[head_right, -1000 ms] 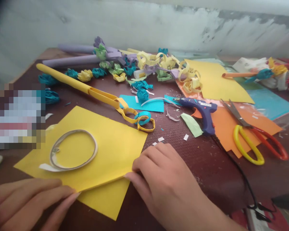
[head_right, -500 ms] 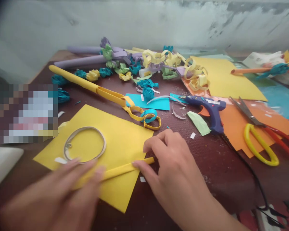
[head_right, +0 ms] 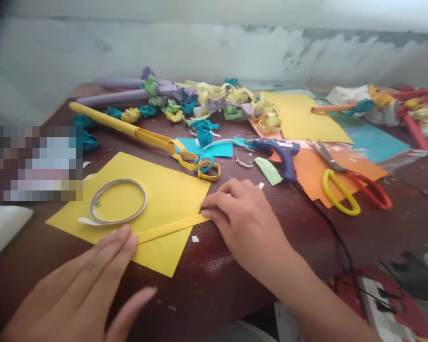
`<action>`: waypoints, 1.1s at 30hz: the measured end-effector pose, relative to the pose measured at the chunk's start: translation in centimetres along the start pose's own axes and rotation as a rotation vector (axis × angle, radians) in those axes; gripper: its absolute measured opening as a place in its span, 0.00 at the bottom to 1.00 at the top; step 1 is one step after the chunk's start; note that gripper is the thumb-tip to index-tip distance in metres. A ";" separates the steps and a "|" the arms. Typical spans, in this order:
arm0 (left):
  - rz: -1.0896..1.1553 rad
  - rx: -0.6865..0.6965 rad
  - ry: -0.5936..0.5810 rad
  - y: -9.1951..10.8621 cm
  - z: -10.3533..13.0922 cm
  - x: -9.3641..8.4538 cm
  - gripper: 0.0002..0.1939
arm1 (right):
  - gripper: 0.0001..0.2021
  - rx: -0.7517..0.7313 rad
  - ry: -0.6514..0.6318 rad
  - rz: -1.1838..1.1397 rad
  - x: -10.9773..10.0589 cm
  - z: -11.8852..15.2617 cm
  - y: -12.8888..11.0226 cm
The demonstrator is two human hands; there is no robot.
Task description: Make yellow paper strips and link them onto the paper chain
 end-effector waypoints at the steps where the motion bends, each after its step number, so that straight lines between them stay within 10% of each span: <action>1: -0.014 0.035 0.021 -0.4 -0.6 -0.3 0.29 | 0.07 -0.056 -0.029 -0.004 0.1 0.1 -0.6; 4: -0.094 0.149 -0.088 -1.3 -3.1 0.3 0.11 | 0.09 -0.154 -0.096 0.010 0.6 0.4 -1.4; 7: -0.103 0.249 -0.190 -1.5 -5.1 1.0 0.17 | 0.08 -0.151 -0.084 0.010 0.5 0.3 -1.4; 15: 0.391 -0.266 -0.099 -5.0 -3.8 0.8 0.12 | 0.10 0.072 0.015 -0.559 -0.5 1.0 -0.4; 33: 0.620 -0.339 -0.097 -5.4 -3.5 1.7 0.23 | 0.19 0.079 -0.069 -1.015 0.9 0.5 2.1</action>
Point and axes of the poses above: each hand's wrist, its own z-axis away from the middle knuckle, its own x-axis out of the palm, y = z × x, the point moved 8 cm from there along -z, towards the middle knuckle, and after that the axes turned 7 degrees about x, right-handed, at the moved point
